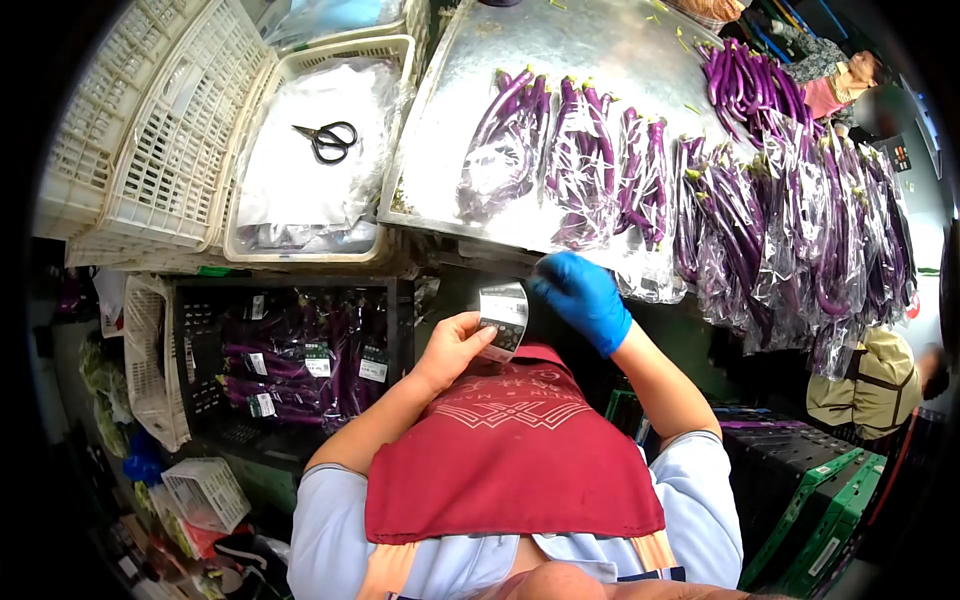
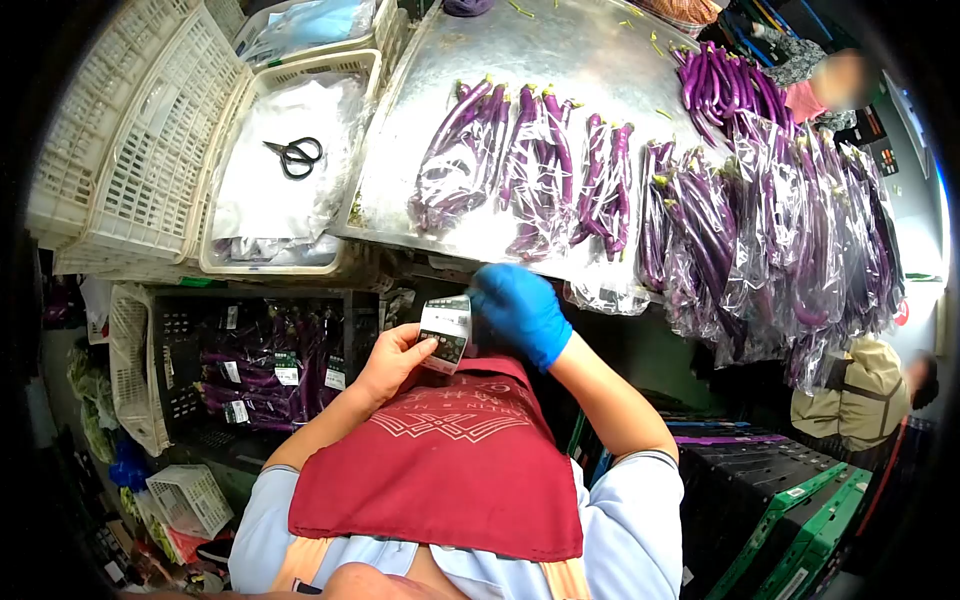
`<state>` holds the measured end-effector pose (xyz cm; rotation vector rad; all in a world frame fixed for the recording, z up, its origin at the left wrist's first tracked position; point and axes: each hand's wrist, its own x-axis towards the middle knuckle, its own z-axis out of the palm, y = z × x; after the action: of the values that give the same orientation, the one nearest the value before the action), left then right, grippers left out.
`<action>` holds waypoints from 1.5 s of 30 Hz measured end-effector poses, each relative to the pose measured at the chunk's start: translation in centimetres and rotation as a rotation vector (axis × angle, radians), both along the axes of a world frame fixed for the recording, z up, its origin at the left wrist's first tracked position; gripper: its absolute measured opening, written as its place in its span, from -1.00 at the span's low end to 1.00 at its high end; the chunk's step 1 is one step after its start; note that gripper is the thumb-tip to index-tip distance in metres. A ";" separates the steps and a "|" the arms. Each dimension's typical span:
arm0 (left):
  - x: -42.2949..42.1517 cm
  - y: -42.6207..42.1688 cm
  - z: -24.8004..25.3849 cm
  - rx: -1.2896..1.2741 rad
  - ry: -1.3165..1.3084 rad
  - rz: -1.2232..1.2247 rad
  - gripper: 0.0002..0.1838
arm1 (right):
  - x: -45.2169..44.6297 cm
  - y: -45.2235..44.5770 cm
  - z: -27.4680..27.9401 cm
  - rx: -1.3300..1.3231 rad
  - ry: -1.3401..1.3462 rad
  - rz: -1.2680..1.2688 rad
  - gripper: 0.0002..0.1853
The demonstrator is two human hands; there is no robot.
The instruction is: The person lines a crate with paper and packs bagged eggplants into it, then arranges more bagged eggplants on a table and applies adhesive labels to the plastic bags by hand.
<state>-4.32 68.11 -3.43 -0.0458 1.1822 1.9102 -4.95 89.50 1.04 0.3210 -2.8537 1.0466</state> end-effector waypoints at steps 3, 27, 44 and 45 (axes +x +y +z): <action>-0.1 0.6 -0.5 -0.071 0.102 -0.020 -0.81 | 0.5 -1.8 0.8 -0.057 -0.016 0.239 -0.84; -5.9 3.8 3.2 -0.161 0.071 0.127 -0.79 | -22.2 11.0 -0.6 -0.694 -0.467 -0.029 -0.79; -6.5 3.3 2.6 -0.288 0.262 -0.018 -0.81 | -22.8 3.5 -7.3 0.600 0.309 0.064 -0.91; -6.4 3.6 3.5 -0.198 0.208 0.069 -0.83 | -22.2 3.1 -7.4 0.567 0.326 0.031 -0.86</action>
<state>-10.74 71.74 0.05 0.0062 1.5249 1.8854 -27.15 92.63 -6.34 0.5155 -2.7791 0.1376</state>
